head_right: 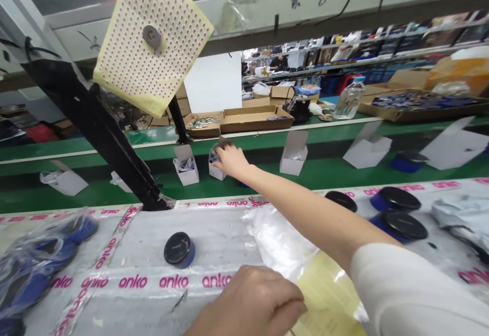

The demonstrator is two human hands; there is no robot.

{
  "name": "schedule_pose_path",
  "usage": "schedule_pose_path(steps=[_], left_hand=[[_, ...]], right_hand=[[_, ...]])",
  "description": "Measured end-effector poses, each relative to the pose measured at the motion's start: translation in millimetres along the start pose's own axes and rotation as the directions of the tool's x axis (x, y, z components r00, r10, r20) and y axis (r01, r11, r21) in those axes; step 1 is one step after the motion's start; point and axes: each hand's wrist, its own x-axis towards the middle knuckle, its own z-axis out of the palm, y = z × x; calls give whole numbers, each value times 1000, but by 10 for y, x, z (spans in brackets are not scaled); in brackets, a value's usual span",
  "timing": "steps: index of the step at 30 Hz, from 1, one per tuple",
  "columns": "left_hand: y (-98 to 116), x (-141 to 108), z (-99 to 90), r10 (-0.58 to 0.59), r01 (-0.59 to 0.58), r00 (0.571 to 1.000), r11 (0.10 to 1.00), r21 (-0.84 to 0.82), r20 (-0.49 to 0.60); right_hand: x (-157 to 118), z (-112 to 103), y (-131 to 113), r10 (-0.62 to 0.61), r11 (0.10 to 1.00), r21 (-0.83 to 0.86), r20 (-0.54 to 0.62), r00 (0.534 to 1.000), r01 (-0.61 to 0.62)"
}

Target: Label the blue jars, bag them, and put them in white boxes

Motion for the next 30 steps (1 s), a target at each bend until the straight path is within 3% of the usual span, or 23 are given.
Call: schedule_pose_path(steps=[10,18,21,24,27,30], left_hand=[[-26,1,-23,-25,25,1000,998,-54,-7],[11,43,-162,-99,99,995,980,-175,13],[37,67,-207,-136,140,990,975,-172,38],[53,83,-245,-164,164,986,970,-179,18],[39,84,-282,-179,171,984,967,-188,-25],[-21,78,-317,-226,204,971,955,-215,-80]], right_hand=[[-103,275,-141,-139,984,-117,-17,990,136],[-179,372,-288,-203,972,-126,-17,979,199],[-119,278,-344,-195,977,-92,-13,981,193],[-57,31,-326,-170,985,-46,-33,985,168],[-113,-223,-166,-119,993,10,-84,989,120],[-291,-273,84,22,998,64,-65,998,-18]])
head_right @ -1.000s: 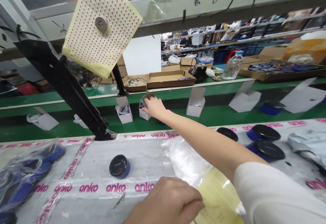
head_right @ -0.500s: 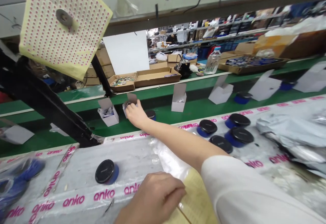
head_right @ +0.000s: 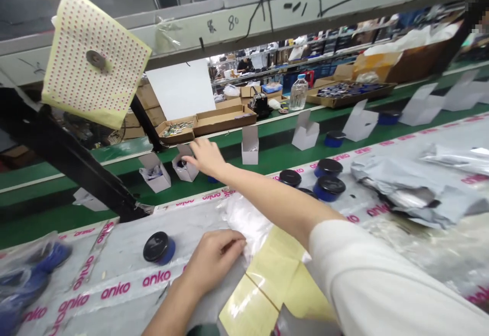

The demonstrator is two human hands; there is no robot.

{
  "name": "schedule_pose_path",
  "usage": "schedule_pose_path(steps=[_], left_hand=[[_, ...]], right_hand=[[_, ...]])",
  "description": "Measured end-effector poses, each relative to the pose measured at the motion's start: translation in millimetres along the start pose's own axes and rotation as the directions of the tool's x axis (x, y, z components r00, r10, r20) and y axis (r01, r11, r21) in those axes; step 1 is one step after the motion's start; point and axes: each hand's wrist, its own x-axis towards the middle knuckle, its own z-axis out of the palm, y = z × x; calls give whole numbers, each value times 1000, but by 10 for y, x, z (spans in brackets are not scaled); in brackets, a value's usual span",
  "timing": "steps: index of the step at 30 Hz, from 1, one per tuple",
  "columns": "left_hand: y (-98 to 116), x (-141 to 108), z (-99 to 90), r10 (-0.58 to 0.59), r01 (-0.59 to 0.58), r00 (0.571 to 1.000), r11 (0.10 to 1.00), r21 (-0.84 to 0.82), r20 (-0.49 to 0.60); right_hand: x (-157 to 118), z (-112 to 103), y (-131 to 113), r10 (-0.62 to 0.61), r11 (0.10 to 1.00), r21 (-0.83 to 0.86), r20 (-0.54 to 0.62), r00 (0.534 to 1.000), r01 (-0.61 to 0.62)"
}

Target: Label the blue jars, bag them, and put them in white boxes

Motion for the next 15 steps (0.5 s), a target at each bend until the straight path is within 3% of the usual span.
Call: schedule_pose_path(steps=[3,7,11,15], left_hand=[[-108,23,-37,-129,120,985,989,-81,-116],[-289,62,-69,-249,222,939,966,-135,-236],[-383,90,-114,-307,257,880,949,-181,-363],[-351,93,-139,-320,245,832,945,-218,-453]], right_hand=[[-183,127,197,91,994,43,157,984,-98],[-301,232,243,84,983,131,320,944,-132],[-556,-37,237,17,963,251,324,946,-103],[-1163,-378,233,-126,925,379,329,936,-9]])
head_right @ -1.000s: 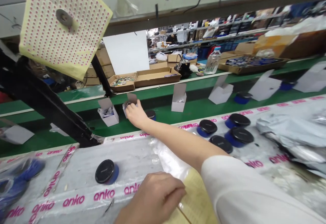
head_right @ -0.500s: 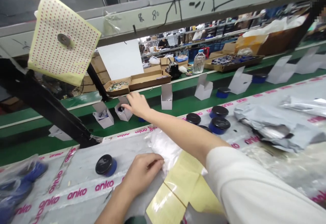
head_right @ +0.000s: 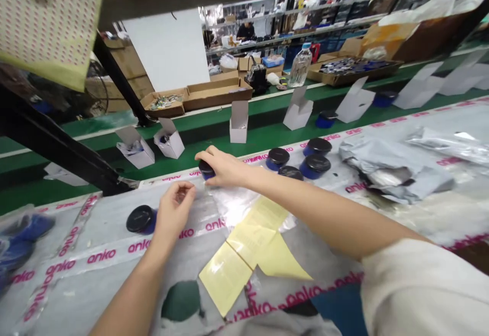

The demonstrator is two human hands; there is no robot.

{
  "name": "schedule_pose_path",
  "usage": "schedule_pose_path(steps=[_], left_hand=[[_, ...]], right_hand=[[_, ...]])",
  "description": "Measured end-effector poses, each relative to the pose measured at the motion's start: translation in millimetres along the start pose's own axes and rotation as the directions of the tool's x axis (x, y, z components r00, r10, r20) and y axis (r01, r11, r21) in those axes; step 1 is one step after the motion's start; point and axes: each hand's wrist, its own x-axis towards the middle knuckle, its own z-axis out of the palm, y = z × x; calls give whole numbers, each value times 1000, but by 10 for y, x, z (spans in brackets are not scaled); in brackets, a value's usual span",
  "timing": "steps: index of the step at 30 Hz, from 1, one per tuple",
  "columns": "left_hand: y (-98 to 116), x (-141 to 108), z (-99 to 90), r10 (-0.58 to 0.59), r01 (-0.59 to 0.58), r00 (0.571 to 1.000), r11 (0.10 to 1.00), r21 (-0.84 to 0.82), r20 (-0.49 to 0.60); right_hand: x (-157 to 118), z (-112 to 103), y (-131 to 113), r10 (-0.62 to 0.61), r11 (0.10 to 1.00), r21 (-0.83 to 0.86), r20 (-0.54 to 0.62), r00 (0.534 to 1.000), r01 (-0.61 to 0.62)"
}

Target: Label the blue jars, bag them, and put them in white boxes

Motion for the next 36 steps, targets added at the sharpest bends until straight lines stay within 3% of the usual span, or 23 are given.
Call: schedule_pose_path(steps=[5,8,10,11,13,15,16,20,24,27,30,34,36], left_hand=[[80,-113,69,51,-51,995,999,-3,82],[176,-224,127,132,-140,986,987,80,101],[273,-301,168,195,-217,957,972,86,213],[324,-338,194,227,-260,920,963,65,318],[412,-401,259,269,-317,801,948,-3,535],[455,-448,338,261,-312,700,949,-45,665],[454,-467,377,240,-289,681,956,-48,692],[369,-524,481,83,-77,728,996,-39,680],[315,-542,500,9,86,751,990,-112,660],[323,-530,505,-17,135,758,982,-132,652],[341,-521,516,-36,155,762,980,-128,647],[375,-528,528,-40,144,761,984,-108,647],[401,-528,523,-33,126,760,987,-99,649]], right_hand=[[-621,87,-33,-44,995,87,51,998,39],[-880,2,-18,-21,990,140,-69,997,31],[-1100,-112,-44,34,989,149,-131,991,-14],[-1225,-166,-69,71,987,150,-91,993,-57],[-1475,-231,-131,134,973,178,65,989,-144],[-1685,-219,-187,191,955,204,135,972,-216],[-1764,-189,-207,225,943,221,137,965,-251],[-1913,-2,-247,315,902,299,32,948,-310],[-1946,151,-256,198,968,193,-193,961,-160],[-1984,208,-238,44,992,124,-274,961,-10],[-2031,230,-211,-33,993,96,-305,952,66],[-2053,241,-224,-91,994,23,-306,948,103],[-2048,250,-258,-41,998,31,-301,953,53]])
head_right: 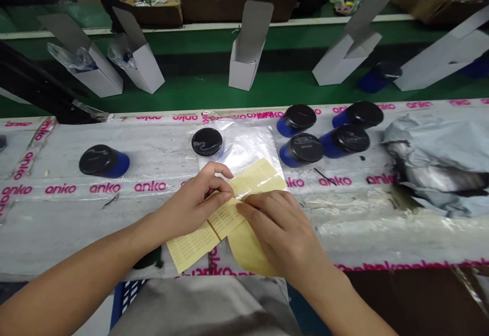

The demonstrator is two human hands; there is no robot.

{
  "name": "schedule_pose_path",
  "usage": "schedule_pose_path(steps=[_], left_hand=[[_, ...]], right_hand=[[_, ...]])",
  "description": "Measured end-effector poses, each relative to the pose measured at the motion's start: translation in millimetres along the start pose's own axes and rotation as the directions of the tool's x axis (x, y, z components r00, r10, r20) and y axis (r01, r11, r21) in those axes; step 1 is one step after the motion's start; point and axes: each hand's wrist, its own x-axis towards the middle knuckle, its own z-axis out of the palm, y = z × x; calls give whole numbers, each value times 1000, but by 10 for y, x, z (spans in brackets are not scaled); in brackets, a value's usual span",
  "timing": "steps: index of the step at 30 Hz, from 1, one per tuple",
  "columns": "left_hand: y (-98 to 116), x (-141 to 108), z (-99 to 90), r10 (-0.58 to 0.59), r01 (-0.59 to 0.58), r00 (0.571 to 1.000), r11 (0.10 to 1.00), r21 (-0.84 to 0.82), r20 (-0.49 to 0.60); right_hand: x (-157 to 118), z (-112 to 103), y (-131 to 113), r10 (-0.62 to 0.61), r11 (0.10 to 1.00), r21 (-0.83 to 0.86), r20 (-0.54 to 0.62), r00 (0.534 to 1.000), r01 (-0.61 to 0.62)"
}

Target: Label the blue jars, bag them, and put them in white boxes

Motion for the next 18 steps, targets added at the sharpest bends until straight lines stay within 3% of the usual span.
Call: schedule_pose_path(steps=[3,6,8,13,18], left_hand=[[34,-10,-25,22,-23,999,999,30,30],[24,-21,-62,37,-37,994,999,-6,106],[-9,-22,-71,14,-9,992,999,-37,129],[-54,-11,-40,-76,81,994,995,-60,80],[-29,-26,-38,-11,11,1000,998,56,2]], right_hand=[[2,14,-45,210,975,65,16,978,-211],[-3,17,-47,424,879,204,75,903,-430],[-7,17,-30,487,829,259,100,868,-495],[-2,3,-37,439,866,226,82,895,-446],[40,-23,-122,340,921,166,101,935,-353]])
